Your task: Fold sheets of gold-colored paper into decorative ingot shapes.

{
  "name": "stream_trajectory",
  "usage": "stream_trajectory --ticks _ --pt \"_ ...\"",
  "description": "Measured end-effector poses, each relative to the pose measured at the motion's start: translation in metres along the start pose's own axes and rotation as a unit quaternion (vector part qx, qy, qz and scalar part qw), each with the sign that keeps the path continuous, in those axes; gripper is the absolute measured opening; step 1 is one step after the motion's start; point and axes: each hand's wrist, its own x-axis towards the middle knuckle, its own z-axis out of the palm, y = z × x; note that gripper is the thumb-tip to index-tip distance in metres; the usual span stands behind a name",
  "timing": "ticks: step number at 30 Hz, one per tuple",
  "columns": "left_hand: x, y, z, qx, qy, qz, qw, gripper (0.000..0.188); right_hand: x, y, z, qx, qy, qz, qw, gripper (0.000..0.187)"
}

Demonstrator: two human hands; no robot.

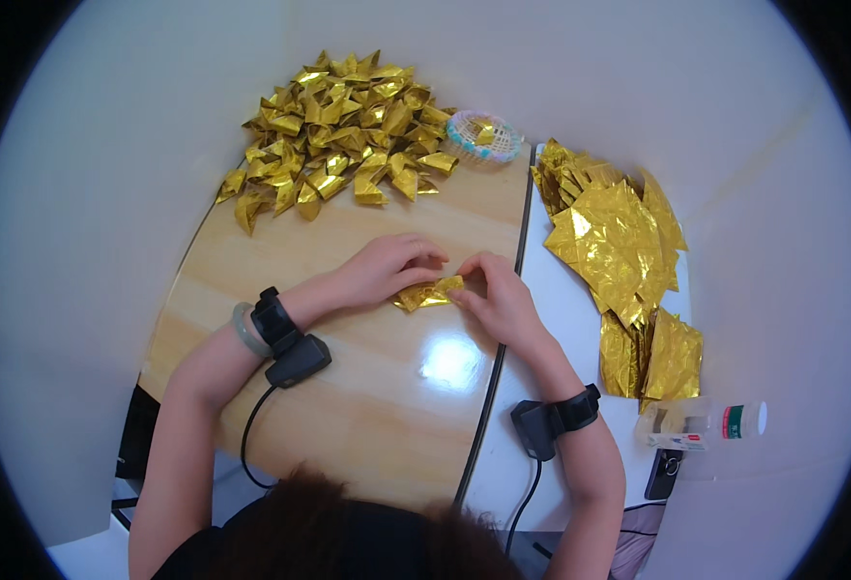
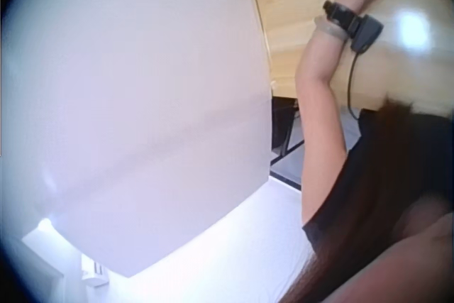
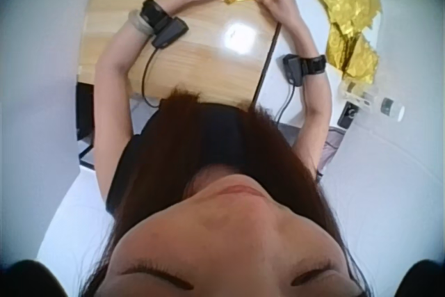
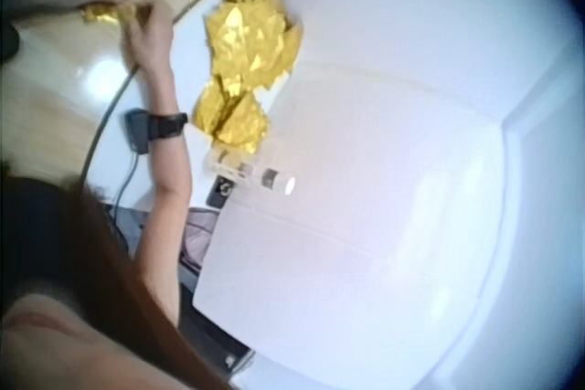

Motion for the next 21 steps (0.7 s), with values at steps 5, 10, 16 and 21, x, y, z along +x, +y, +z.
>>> stream_trajectory --ticks 5,10,16,21 --pt "0.007 0.007 -0.002 -0.12 -0.112 -0.061 0.985 0.018 0.0 -0.004 0.002 0.132 -0.003 0.076 0.988 0.034" --pt "0.008 0.017 -0.009 -0.411 -0.018 -0.154 0.898 0.01 0.001 -0.008 0.006 0.165 0.131 -0.128 0.969 0.044" --pt "0.008 0.01 -0.014 -0.467 0.001 -0.092 0.879 0.012 -0.004 -0.01 0.003 0.123 0.151 -0.1 0.976 0.029" --pt "0.008 0.002 -0.013 -0.432 -0.02 -0.05 0.9 0.017 -0.003 -0.012 -0.005 -0.048 0.178 -0.206 0.961 0.024"
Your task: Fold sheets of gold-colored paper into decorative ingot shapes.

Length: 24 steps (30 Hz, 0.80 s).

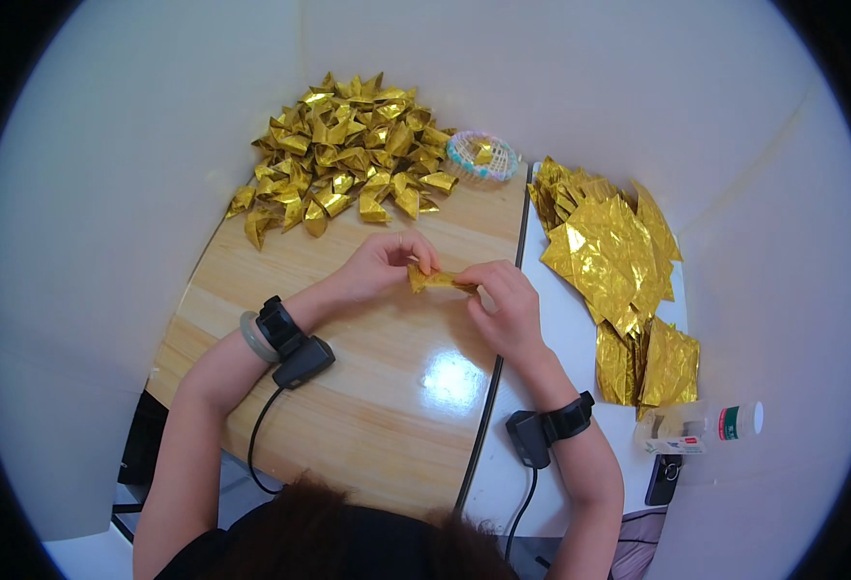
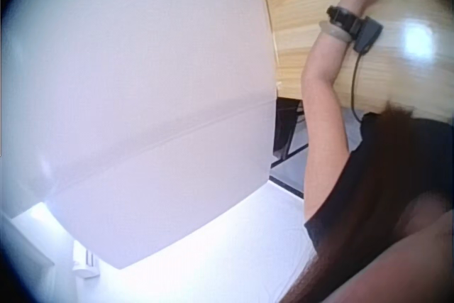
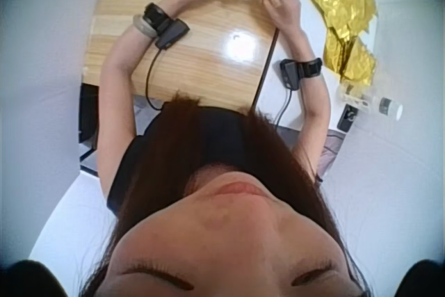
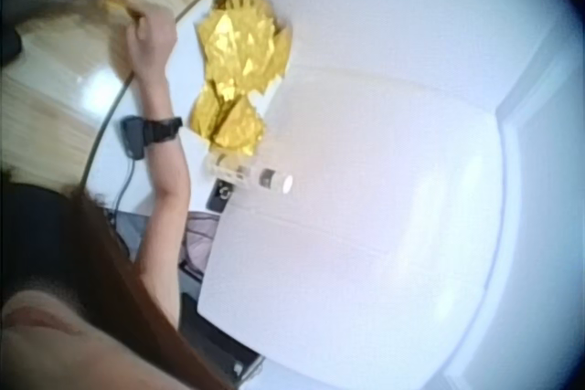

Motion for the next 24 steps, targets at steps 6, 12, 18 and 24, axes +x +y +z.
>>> stream_trajectory --ticks 6,12,18,24 --pt "-0.005 -0.004 -0.009 0.463 -0.033 0.067 0.883 0.018 -0.003 0.004 0.002 -0.16 -0.109 -0.063 0.979 0.021" --pt "-0.006 0.001 -0.002 0.505 -0.041 0.023 0.862 0.006 -0.006 0.01 0.006 -0.076 -0.102 0.004 0.992 0.018" --pt "-0.006 0.001 -0.003 0.5 -0.05 0.015 0.865 0.016 -0.008 0.015 0.001 -0.05 -0.085 0.258 0.961 0.011" --pt "-0.008 0.003 -0.004 0.545 -0.073 0.089 0.831 0.018 -0.01 0.021 0.006 0.073 -0.033 0.311 0.947 0.018"
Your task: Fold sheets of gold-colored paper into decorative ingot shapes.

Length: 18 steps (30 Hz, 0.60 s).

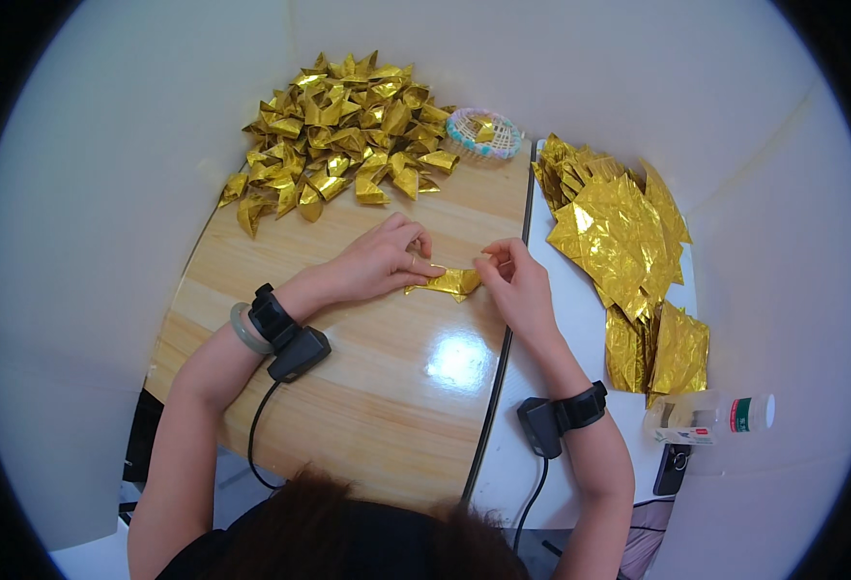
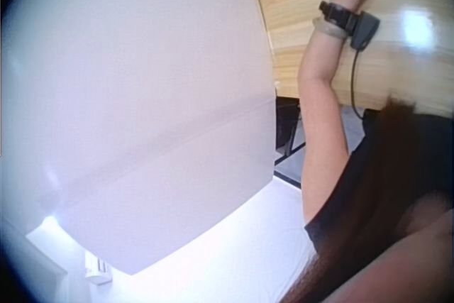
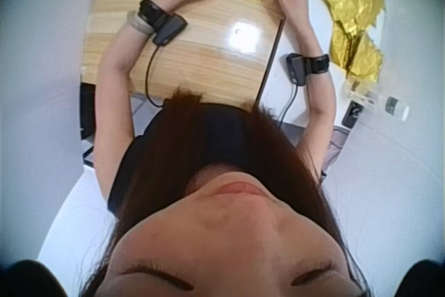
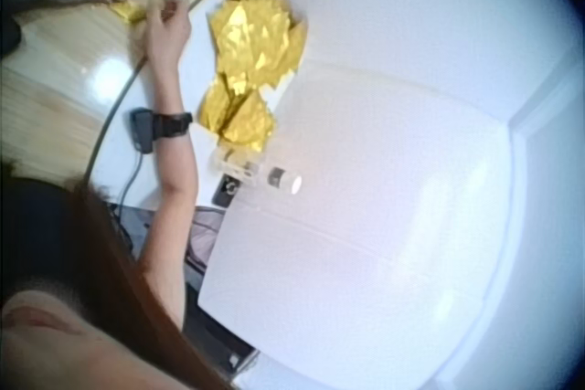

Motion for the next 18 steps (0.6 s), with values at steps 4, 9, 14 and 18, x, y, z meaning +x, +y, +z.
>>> stream_trajectory --ticks 4,9,14,18 --pt "0.002 0.001 -0.002 0.026 -0.003 0.044 0.999 0.021 0.001 0.003 0.007 0.129 -0.025 0.0 0.991 0.035" --pt "-0.001 -0.003 0.003 -0.029 0.001 0.005 1.0 0.019 -0.004 -0.011 0.015 0.108 -0.036 -0.024 0.993 0.037" --pt "0.003 -0.006 0.006 -0.099 0.024 -0.056 0.993 0.027 -0.005 -0.01 0.016 -0.028 -0.094 -0.1 0.99 0.029" --pt "0.002 -0.003 0.003 -0.079 0.012 -0.03 0.996 0.03 -0.007 -0.015 0.014 -0.076 -0.074 -0.158 0.982 0.024"
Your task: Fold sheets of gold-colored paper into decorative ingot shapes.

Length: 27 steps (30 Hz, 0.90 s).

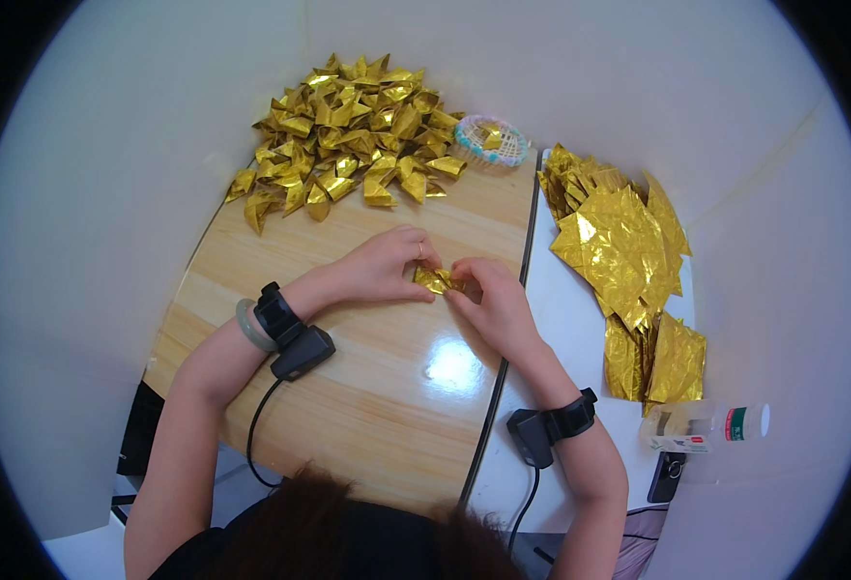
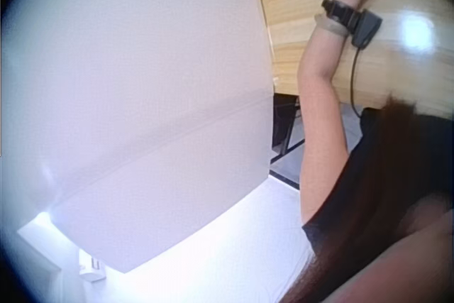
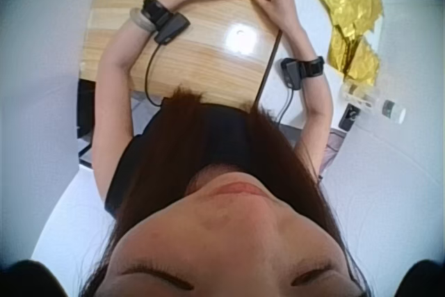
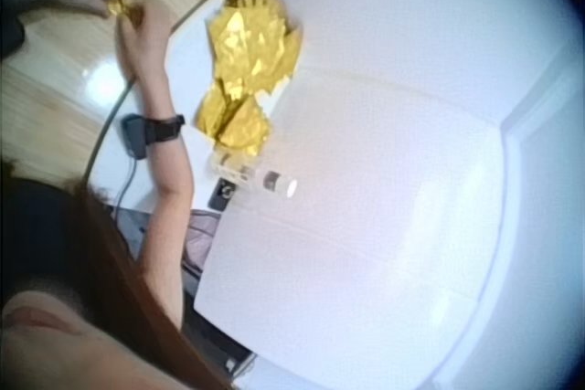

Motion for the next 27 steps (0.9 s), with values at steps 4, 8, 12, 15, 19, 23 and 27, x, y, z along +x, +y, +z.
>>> stream_trajectory --ticks 4,8,12,15,19,23,27 --pt "-0.0016 0.0047 -0.0006 0.019 -0.003 -0.036 0.999 0.03 -0.0013 -0.0071 -0.0008 -0.026 0.01 0.022 0.999 0.022" --pt "0.0002 0.0065 -0.0019 0.01 -0.017 -0.059 0.998 0.027 -0.002 -0.0037 -0.0026 -0.042 0.024 -0.004 0.999 0.022" --pt "0.0 0.0043 -0.0007 0.012 -0.014 -0.061 0.998 0.025 -0.002 -0.0067 -0.0024 -0.069 0.037 -0.075 0.994 0.019" --pt "0.0005 0.0034 0.0013 0.006 0.002 -0.063 0.998 0.023 -0.0023 -0.0055 -0.002 -0.088 0.033 -0.094 0.991 0.018" --pt "0.0013 0.0032 0.0015 -0.006 0.002 -0.071 0.997 0.022 -0.0023 -0.0064 -0.0019 -0.118 0.028 -0.101 0.987 0.016" --pt "0.0007 0.0036 -0.0008 0.002 -0.007 -0.06 0.998 0.023 -0.0015 -0.0083 -0.0022 -0.115 0.027 -0.066 0.991 0.011" --pt "0.0012 0.0062 -0.002 0.001 -0.013 -0.063 0.998 0.024 -0.0016 -0.0044 -0.0026 -0.113 0.029 -0.099 0.988 0.01"
